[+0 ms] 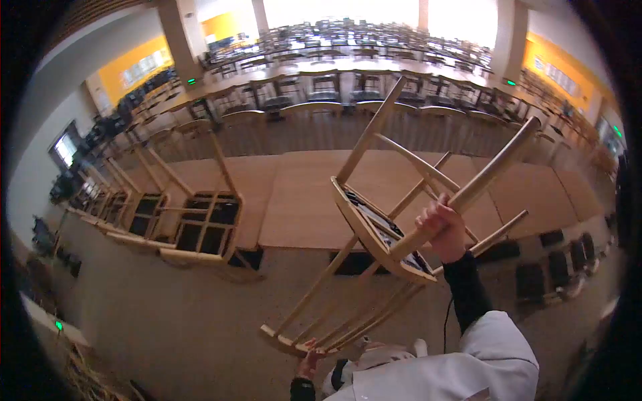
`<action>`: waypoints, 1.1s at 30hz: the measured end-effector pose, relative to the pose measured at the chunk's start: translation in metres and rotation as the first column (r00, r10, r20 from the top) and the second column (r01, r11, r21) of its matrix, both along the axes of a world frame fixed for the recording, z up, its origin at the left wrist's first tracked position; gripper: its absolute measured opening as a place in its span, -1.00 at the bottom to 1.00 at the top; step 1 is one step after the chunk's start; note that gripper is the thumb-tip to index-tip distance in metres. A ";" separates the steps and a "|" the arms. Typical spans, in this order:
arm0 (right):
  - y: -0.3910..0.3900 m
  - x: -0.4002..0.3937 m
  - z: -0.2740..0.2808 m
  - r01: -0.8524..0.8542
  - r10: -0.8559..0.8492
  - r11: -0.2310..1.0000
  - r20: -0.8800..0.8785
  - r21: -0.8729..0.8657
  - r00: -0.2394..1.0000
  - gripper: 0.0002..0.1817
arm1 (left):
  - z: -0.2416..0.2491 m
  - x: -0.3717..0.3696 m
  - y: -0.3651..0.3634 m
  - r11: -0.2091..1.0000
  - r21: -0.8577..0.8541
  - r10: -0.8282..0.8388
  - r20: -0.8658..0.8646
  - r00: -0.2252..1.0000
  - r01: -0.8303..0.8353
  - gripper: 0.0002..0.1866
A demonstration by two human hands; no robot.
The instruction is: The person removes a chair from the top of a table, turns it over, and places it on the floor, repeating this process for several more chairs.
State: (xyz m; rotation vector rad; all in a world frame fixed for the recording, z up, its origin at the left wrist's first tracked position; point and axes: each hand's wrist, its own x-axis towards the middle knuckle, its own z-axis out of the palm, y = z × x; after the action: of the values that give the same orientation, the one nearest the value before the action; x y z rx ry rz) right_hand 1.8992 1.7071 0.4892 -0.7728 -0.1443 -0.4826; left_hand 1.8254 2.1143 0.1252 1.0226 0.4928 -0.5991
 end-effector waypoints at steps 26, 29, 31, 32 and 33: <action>-0.040 -0.456 -0.104 0.891 -0.894 0.430 -0.066 0.145 0.443 -0.69 | 0.124 0.082 -0.176 0.520 0.018 -0.821 0.286 0.494 0.854 -0.68; -0.061 -0.483 -0.144 0.907 -0.923 0.296 -0.156 0.301 0.353 -0.71 | 0.138 0.086 -0.223 0.432 0.126 -0.878 0.284 0.384 0.893 -0.69; -0.088 -0.506 -0.164 0.900 -0.918 0.179 -0.261 0.398 0.298 -0.74 | 0.147 0.075 -0.257 0.334 0.147 -0.891 0.371 0.261 0.931 -0.65; -0.105 -0.520 -0.185 0.875 -0.913 0.221 -0.225 0.430 0.341 -0.77 | 0.160 0.068 -0.273 0.319 0.156 -0.899 0.361 0.246 0.935 -0.65; -0.119 -0.531 -0.206 0.876 -0.914 0.204 -0.236 0.438 0.331 -0.77 | 0.174 0.064 -0.289 0.288 0.156 -0.914 0.337 0.223 0.945 -0.64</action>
State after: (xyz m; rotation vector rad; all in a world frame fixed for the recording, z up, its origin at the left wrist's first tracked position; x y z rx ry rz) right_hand 1.3686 1.5876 0.2829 -0.2100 0.4249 -1.6551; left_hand 1.8891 1.8249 0.2991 1.2652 -0.6323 -1.4767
